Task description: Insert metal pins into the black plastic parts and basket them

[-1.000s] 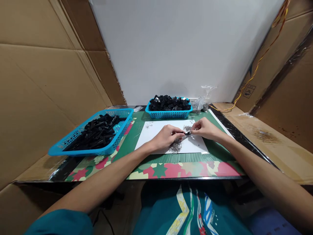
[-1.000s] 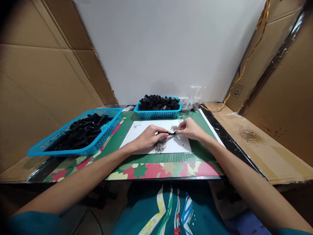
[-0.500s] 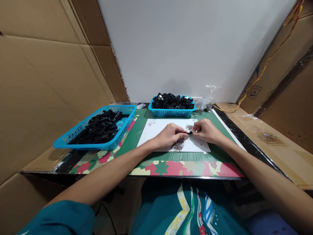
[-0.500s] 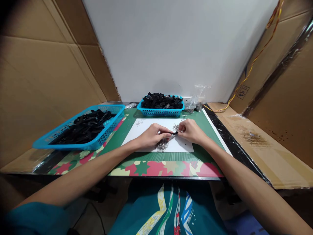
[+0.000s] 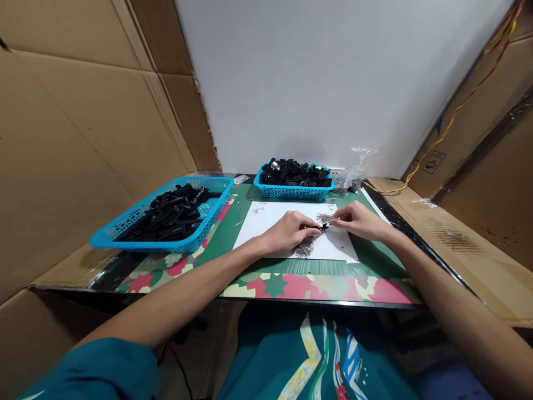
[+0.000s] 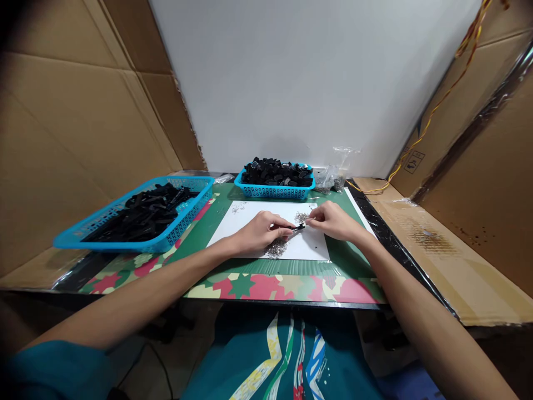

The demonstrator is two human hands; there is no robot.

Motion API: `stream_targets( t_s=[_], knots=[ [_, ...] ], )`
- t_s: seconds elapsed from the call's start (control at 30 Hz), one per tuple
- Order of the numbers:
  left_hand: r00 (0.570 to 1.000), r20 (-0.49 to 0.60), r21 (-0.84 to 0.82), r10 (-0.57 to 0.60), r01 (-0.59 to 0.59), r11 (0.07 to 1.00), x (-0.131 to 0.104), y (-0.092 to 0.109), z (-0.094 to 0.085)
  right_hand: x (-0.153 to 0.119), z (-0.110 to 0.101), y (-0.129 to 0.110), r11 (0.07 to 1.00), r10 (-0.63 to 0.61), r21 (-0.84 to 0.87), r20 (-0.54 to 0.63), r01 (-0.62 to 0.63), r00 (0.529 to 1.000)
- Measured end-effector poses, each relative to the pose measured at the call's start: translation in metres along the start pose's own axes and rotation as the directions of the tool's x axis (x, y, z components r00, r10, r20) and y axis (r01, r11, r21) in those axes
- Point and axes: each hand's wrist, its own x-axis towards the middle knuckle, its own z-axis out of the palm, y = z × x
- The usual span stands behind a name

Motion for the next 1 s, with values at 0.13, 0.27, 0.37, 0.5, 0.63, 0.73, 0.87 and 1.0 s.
stream_targets(
  t_s=[0.13,0.27,0.37,0.5,0.63,0.73,0.87,1.0],
  knots=[
    [0.999,0.031,0.058,0.041,-0.043,0.997,0.001,-0.001,-0.002,-0.001,-0.007,0.002,0.997,-0.081,0.01,-0.123,0.083,0.989],
    [0.996,0.045,0.111,0.073,-0.078,0.991,0.002,-0.004,-0.003,0.001,-0.007,0.003,0.991,-0.118,0.037,-0.239,0.131,0.964],
    [0.991,0.056,0.164,0.118,-0.126,0.978,0.003,-0.006,-0.003,0.002,-0.002,0.001,0.998,-0.054,0.022,-0.252,0.061,0.966],
    [0.986,0.077,0.208,0.146,-0.159,0.965,0.002,-0.005,-0.003,0.001,0.007,-0.006,0.993,-0.046,-0.117,-0.178,0.025,0.983],
    [0.993,0.059,0.189,0.104,-0.113,0.975,0.001,0.001,-0.004,0.0,0.012,-0.01,0.985,-0.014,-0.17,-0.094,-0.002,0.995],
    [0.994,0.051,0.165,0.092,-0.099,0.981,0.001,0.002,-0.004,0.0,0.012,-0.009,0.988,-0.021,-0.156,-0.055,0.013,0.998],
    [0.993,0.056,0.15,0.1,-0.108,0.983,0.002,0.0,-0.003,0.002,0.012,-0.008,0.985,-0.019,-0.172,-0.069,0.007,0.997],
    [0.995,0.061,0.118,0.079,-0.086,0.989,0.002,0.0,-0.002,0.003,0.017,-0.009,0.977,0.023,-0.208,-0.125,-0.049,0.992]
  ],
)
